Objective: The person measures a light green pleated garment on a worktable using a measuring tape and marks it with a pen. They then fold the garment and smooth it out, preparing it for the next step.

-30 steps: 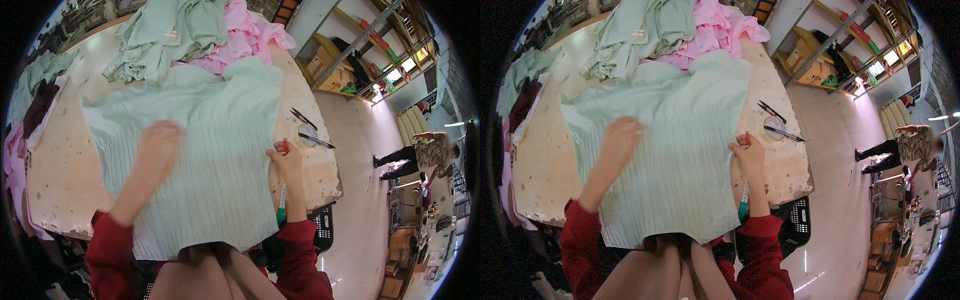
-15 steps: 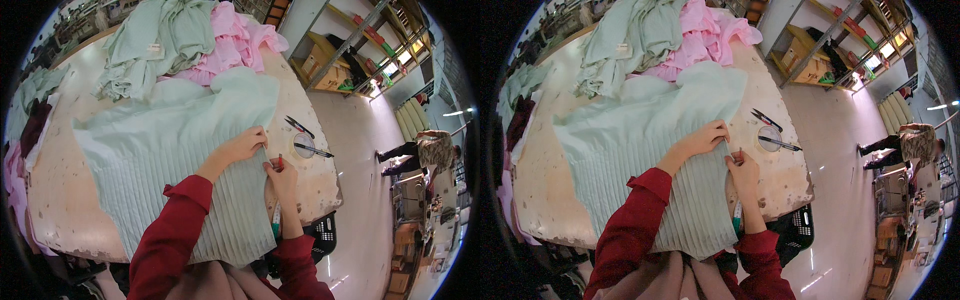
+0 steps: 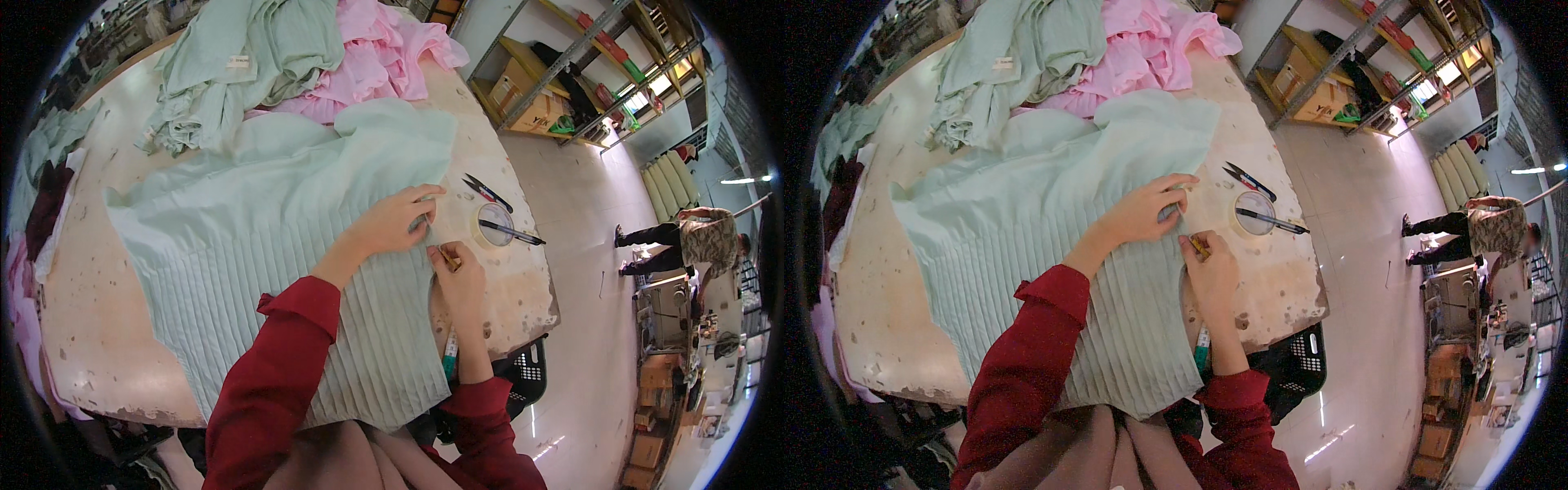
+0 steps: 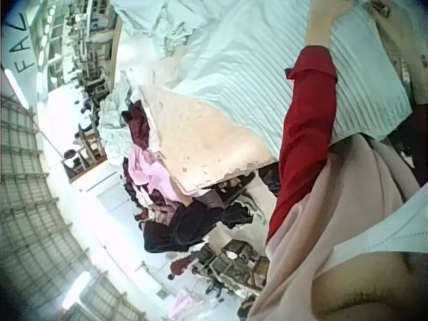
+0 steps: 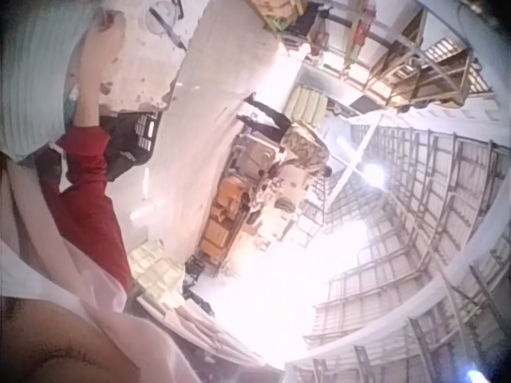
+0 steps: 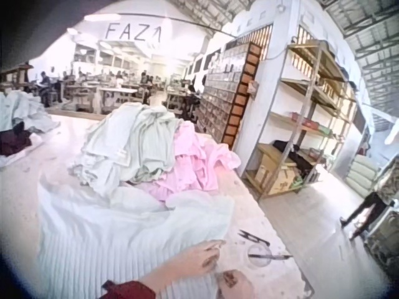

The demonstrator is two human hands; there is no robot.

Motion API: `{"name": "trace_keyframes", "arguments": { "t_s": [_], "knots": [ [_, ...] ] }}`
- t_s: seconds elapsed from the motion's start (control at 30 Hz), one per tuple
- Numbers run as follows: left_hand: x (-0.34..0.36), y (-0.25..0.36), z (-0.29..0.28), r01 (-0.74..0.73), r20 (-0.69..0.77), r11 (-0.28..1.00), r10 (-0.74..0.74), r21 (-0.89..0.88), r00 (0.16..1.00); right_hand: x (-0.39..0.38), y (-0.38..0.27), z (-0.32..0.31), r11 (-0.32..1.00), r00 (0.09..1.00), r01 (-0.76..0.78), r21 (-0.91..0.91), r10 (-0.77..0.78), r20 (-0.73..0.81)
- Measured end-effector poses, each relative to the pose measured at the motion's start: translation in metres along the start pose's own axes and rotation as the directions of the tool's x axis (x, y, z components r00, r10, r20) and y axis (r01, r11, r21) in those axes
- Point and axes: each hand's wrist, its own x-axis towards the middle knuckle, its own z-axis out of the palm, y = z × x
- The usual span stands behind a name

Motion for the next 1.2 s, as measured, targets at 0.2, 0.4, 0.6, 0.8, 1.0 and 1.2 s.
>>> {"name": "trace_keyframes", "arguments": {
  "t_s": [0.2, 0.4, 0.6, 0.8, 1.0, 1.2],
  "knots": [
    [0.0, 0.009, 0.017, 0.048, -0.046, 0.967, -0.038, 0.252, 0.998, 0.008, 0.003, -0.011, 0.988, 0.993, 0.012, -0.153, 0.006, 0.118],
    [0.001, 0.026, -0.007, 0.146, -0.279, 0.985, -0.116, 0.09, 0.953, 0.059, -0.016, -0.002, 0.916, 0.925, 0.356, -0.183, -0.374, -0.074],
    [-0.11, 0.088, -0.077, 0.397, -0.134, 0.799, -0.379, 0.451, 0.915, 0.064, -0.025, 0.056, 0.736, 0.88, 0.415, -0.535, -0.474, 0.029],
    [-0.26, 0.124, -0.176, 0.746, -0.469, 0.569, -0.583, 0.346, 0.663, 0.064, -0.084, 0.027, 0.848, 0.881, 0.461, -0.261, -0.402, 0.248],
    [-0.344, 0.137, -0.219, 0.789, -0.652, 0.408, -0.758, -0.459, 0.013, 0.014, -0.205, 0.09, 0.726, 0.634, 0.687, 0.004, -0.602, 0.485],
    [-0.361, 0.132, -0.212, 0.711, -0.528, 0.431, -0.843, -0.556, 0.098, -0.086, -0.269, 0.205, 0.677, 0.303, 0.042, 0.735, -0.71, 0.636]
  ]
}}
